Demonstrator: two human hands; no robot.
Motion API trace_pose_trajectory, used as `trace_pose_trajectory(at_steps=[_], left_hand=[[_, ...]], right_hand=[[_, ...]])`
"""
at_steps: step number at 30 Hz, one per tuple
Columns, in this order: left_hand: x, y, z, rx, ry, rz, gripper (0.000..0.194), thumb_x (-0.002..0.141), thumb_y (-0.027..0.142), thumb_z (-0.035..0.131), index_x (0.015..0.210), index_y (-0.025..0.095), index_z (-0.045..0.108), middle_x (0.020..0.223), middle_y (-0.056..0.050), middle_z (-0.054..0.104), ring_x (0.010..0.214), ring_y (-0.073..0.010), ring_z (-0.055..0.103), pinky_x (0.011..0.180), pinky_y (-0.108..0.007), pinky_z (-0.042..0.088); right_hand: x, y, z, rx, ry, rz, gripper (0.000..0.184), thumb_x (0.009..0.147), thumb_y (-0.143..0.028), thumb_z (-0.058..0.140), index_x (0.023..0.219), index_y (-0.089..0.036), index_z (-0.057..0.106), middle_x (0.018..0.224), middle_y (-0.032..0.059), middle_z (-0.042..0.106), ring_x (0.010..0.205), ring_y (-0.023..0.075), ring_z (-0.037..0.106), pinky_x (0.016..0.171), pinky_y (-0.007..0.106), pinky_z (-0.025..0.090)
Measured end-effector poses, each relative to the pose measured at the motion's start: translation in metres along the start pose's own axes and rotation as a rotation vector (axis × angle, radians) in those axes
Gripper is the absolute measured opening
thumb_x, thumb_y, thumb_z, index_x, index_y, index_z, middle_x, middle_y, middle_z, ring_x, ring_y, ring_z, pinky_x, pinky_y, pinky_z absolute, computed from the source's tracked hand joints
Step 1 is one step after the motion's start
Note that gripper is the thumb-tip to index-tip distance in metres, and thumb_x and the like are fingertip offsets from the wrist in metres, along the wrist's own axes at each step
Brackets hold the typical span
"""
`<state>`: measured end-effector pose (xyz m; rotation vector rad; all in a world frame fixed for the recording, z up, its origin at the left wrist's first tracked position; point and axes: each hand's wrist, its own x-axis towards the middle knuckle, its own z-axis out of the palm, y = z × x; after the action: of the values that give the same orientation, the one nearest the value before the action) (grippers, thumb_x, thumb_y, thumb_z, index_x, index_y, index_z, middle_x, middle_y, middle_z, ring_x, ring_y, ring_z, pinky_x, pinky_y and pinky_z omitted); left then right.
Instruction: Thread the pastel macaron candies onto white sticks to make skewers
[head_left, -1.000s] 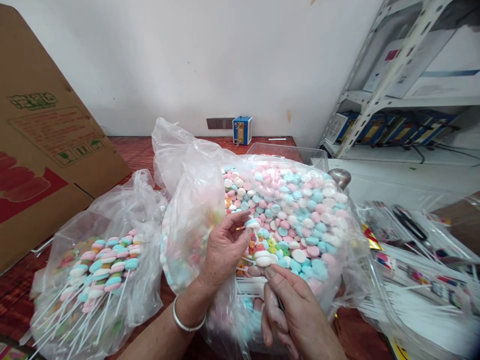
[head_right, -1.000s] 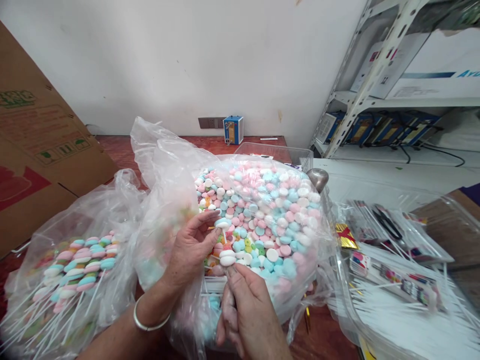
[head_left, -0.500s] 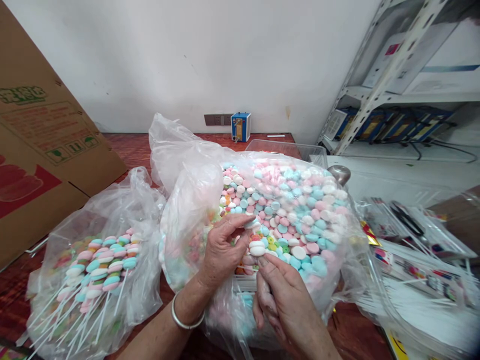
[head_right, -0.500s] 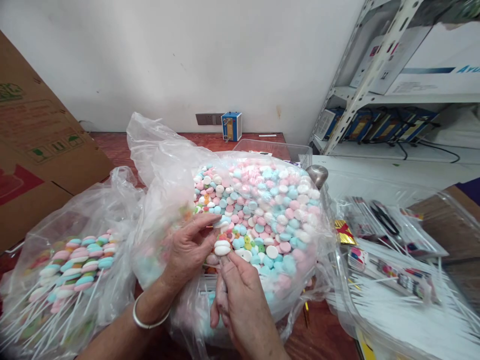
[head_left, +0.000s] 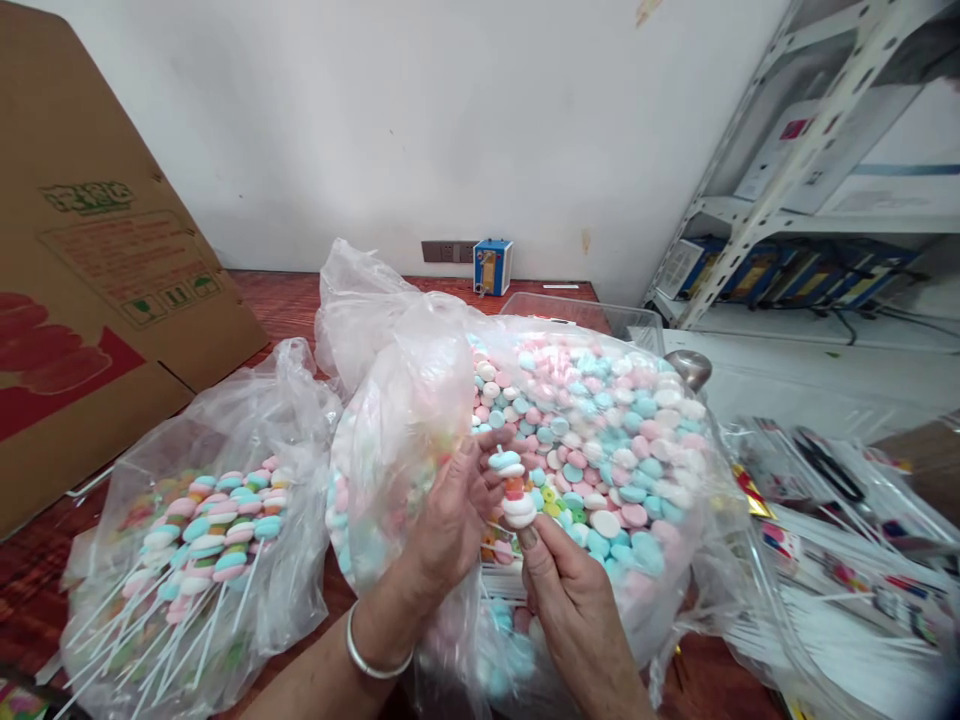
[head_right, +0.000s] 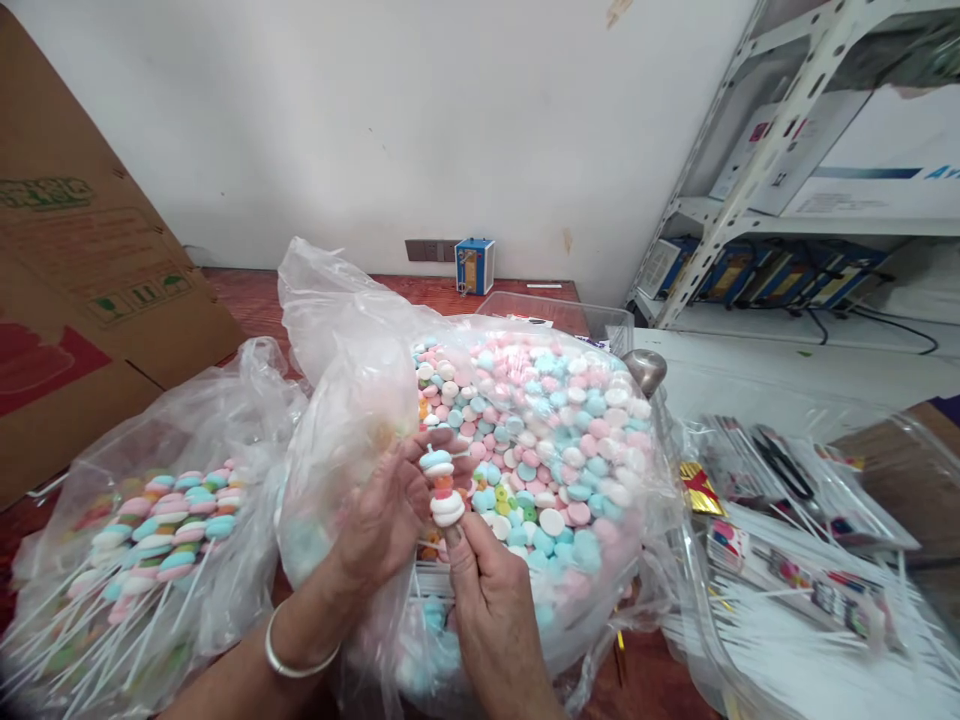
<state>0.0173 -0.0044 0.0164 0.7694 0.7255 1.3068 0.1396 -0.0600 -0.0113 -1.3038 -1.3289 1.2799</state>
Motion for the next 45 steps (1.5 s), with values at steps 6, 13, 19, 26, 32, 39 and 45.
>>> trace_pose_trajectory(at_steps=[6, 13, 19, 26, 32, 39, 45], left_hand=[[-0.001, -0.001, 0.004, -0.133, -0.073, -0.025, 0.033, 0.087, 0.043, 0.071, 0.107, 0.017, 0.066, 0.088, -0.005, 0.071, 0.085, -0.0202, 0.071, 0.075, -0.031, 0.055], [-0.002, -0.002, -0.002, -0.202, -0.168, -0.007, 0.042, 0.082, 0.042, 0.079, 0.116, 0.018, 0.069, 0.092, -0.005, 0.07, 0.085, -0.0177, 0.07, 0.079, -0.028, 0.052], [-0.004, 0.001, 0.004, -0.258, -0.207, -0.092, 0.044, 0.094, 0.051, 0.059, 0.117, 0.014, 0.068, 0.097, -0.01, 0.069, 0.076, -0.0164, 0.066, 0.062, -0.025, 0.05], [-0.005, -0.004, 0.009, -0.171, -0.237, -0.043, 0.017, 0.093, 0.033, 0.064, 0.092, 0.016, 0.064, 0.077, 0.001, 0.059, 0.064, -0.0089, 0.059, 0.077, -0.029, 0.052], [-0.014, -0.018, 0.017, -0.147, -0.239, 0.003, 0.022, 0.096, 0.036, 0.059, 0.086, 0.017, 0.056, 0.074, 0.002, 0.054, 0.066, -0.0098, 0.059, 0.079, -0.029, 0.051], [-0.021, -0.031, 0.013, -0.036, -0.201, -0.044, 0.025, 0.097, 0.042, 0.057, 0.089, 0.018, 0.057, 0.08, -0.001, 0.062, 0.083, -0.016, 0.066, 0.085, -0.031, 0.052], [0.002, 0.0, -0.023, 0.409, -0.007, 0.167, 0.051, 0.098, 0.049, 0.051, 0.142, 0.024, 0.045, 0.134, -0.013, 0.062, 0.116, -0.0238, 0.064, 0.103, -0.041, 0.048]], right_hand=[[-0.008, 0.003, -0.004, -0.096, 0.066, -0.052, 0.035, 0.097, -0.052, 0.051, 0.094, -0.021, 0.066, 0.072, -0.0006, 0.063, 0.06, 0.0148, 0.058, 0.055, 0.023, 0.045], [-0.023, 0.009, -0.003, -0.064, 0.191, -0.023, 0.036, 0.097, -0.052, 0.05, 0.094, -0.022, 0.071, 0.075, 0.0014, 0.068, 0.065, 0.0169, 0.063, 0.061, 0.023, 0.049], [-0.023, 0.013, -0.003, 0.025, 0.128, 0.042, 0.041, 0.095, -0.057, 0.052, 0.099, -0.021, 0.072, 0.071, -0.0002, 0.064, 0.061, 0.0163, 0.06, 0.06, 0.024, 0.05], [-0.028, 0.02, 0.0, -0.024, 0.175, 0.001, 0.043, 0.096, -0.057, 0.051, 0.096, -0.02, 0.074, 0.068, 0.0004, 0.064, 0.06, 0.0154, 0.06, 0.06, 0.022, 0.052], [-0.03, 0.029, 0.007, -0.059, 0.31, -0.064, 0.047, 0.098, -0.053, 0.047, 0.122, -0.02, 0.071, 0.109, 0.0094, 0.075, 0.074, 0.0186, 0.069, 0.061, 0.024, 0.057], [-0.017, 0.019, 0.006, -0.251, 0.306, -0.28, 0.038, 0.098, -0.044, 0.046, 0.105, -0.019, 0.073, 0.094, 0.0085, 0.075, 0.085, 0.0221, 0.07, 0.078, 0.029, 0.057], [0.005, 0.006, -0.029, -0.299, 0.268, -0.118, 0.036, 0.097, -0.048, 0.044, 0.077, -0.022, 0.057, 0.07, -0.0008, 0.061, 0.065, 0.0157, 0.056, 0.058, 0.023, 0.044]])
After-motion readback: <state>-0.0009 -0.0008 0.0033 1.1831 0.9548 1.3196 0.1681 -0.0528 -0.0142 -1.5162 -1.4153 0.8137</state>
